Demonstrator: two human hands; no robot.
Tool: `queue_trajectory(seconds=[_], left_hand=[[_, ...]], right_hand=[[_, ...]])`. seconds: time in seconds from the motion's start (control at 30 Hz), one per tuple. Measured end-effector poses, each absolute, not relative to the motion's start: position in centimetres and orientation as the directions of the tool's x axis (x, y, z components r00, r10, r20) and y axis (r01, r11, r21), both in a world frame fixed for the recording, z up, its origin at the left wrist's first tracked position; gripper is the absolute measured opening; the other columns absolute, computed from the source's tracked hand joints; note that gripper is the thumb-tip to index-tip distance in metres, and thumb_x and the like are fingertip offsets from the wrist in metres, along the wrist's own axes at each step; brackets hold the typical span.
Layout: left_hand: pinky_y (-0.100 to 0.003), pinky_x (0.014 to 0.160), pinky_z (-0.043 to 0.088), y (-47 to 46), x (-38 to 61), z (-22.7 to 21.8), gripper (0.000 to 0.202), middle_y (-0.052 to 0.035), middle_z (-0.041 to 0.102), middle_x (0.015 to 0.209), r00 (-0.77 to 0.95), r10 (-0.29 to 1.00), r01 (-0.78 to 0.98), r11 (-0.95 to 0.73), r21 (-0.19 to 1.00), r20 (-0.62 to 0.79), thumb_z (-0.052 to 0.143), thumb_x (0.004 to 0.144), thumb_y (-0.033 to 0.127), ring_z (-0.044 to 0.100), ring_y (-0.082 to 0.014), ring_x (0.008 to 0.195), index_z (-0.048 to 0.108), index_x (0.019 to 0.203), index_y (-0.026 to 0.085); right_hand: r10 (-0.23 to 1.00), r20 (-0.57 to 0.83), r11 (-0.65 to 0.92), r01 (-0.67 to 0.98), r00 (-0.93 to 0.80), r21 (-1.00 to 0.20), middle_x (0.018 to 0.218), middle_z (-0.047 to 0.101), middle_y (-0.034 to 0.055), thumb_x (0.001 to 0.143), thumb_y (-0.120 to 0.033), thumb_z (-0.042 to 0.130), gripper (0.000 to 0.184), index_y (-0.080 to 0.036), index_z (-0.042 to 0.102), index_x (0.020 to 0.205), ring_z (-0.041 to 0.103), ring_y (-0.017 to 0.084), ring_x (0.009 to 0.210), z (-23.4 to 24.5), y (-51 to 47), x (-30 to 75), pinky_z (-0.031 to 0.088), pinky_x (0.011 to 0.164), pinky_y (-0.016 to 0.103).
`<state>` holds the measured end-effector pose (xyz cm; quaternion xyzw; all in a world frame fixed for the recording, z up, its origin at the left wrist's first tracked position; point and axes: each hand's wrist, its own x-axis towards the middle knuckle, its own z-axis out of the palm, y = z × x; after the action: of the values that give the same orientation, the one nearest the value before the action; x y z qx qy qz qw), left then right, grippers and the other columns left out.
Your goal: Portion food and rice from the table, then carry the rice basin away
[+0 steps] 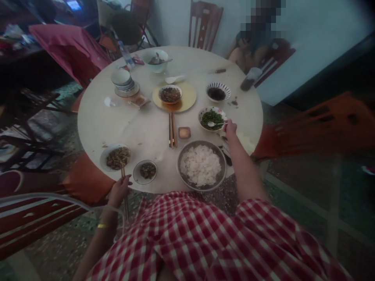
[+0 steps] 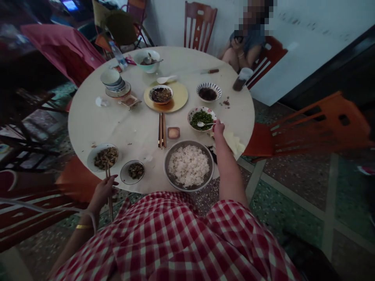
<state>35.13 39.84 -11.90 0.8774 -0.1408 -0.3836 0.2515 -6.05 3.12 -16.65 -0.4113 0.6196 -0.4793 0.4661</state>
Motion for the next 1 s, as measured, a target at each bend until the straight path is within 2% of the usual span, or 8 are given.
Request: queue_trajectory(seconds=[0.1,0.2,0.3,0.5,0.63,0.8,1.0], left_hand=[[-0.024,0.042,0.043,39.7,35.3,-14.0,0.030,0.0007,0.060,0.066,0.637,-0.482,-0.122,-0.834,0.538,-0.602,0.053,0.082,0.035,0.053,-0.0136,0.040,0.062,0.106,0.018],[-0.024,0.043,0.044,39.4,35.8,-15.7,0.031,0.0022,0.058,0.060,0.623,-0.522,-0.187,-0.822,0.538,-0.582,0.053,0.083,0.035,0.053,-0.0144,0.040,0.061,0.110,0.020],[-0.023,0.045,0.043,39.0,36.3,-16.6,0.033,0.0029,0.057,0.056,0.590,-0.603,-0.305,-0.782,0.544,-0.536,0.054,0.083,0.034,0.053,-0.0142,0.041,0.061,0.113,0.021],[-0.022,0.047,0.043,38.4,36.0,-17.2,0.037,0.0026,0.058,0.056,0.559,-0.602,-0.413,-0.798,0.438,-0.570,0.046,0.087,0.036,0.053,-0.0126,0.042,0.061,0.115,0.017],[-0.021,0.048,0.043,38.5,35.2,-17.5,0.045,0.0016,0.060,0.061,0.494,-0.644,-0.425,-0.765,0.484,-0.585,0.042,0.088,0.036,0.051,-0.0111,0.043,0.058,0.125,0.015],[-0.021,0.048,0.043,38.1,34.2,-17.8,0.050,0.0011,0.061,0.063,0.404,-0.688,-0.436,-0.724,0.535,-0.603,0.041,0.089,0.039,0.050,-0.0106,0.043,0.055,0.131,0.015],[-0.022,0.052,0.044,36.6,32.5,-17.6,0.051,-0.0001,0.063,0.065,0.281,-0.763,-0.500,-0.634,0.590,-0.582,0.041,0.089,0.037,0.052,-0.0116,0.047,0.056,0.133,0.016]], right_hand=[[-0.879,-0.267,0.296,-0.013,-0.394,-0.955,0.046,0.044,-0.0071,0.090,-0.046,0.045,0.034,-0.021,0.054,0.070,0.037,0.008,0.039,-15.6,4.4,-6.1,0.038,0.041,0.021],[-0.905,-0.251,0.268,-0.002,-0.343,-0.963,0.052,0.055,-0.0028,0.088,-0.055,0.047,0.041,-0.018,0.059,0.074,0.044,0.007,0.040,-14.1,8.7,-6.3,0.036,0.039,0.020],[-0.927,-0.252,0.259,0.011,-0.278,-0.966,0.054,0.060,-0.0002,0.083,-0.064,0.049,0.050,-0.017,0.062,0.075,0.051,0.009,0.043,-12.9,14.2,-6.1,0.038,0.040,0.021],[-0.936,-0.224,0.282,-0.197,-0.271,-0.939,0.056,0.064,0.0018,0.081,-0.071,0.046,0.057,-0.018,0.066,0.077,0.062,0.017,0.054,-12.4,22.2,-5.0,0.051,0.056,0.030],[-0.954,-0.159,0.242,-0.334,-0.256,-0.911,0.068,0.069,0.0048,0.084,-0.071,0.040,0.060,-0.018,0.067,0.081,0.067,0.019,0.064,-12.5,24.5,-3.7,0.053,0.066,0.033],[-0.975,-0.078,0.159,-0.413,-0.207,-0.897,0.085,0.072,0.0077,0.083,-0.072,0.041,0.060,-0.018,0.067,0.082,0.069,0.018,0.069,-12.8,25.4,-2.3,0.055,0.067,0.032],[-0.970,0.011,0.099,-0.435,-0.243,-0.895,0.081,0.072,0.0056,0.088,-0.066,0.043,0.053,-0.019,0.066,0.085,0.070,0.017,0.070,-14.3,24.8,-2.2,0.055,0.068,0.030]])
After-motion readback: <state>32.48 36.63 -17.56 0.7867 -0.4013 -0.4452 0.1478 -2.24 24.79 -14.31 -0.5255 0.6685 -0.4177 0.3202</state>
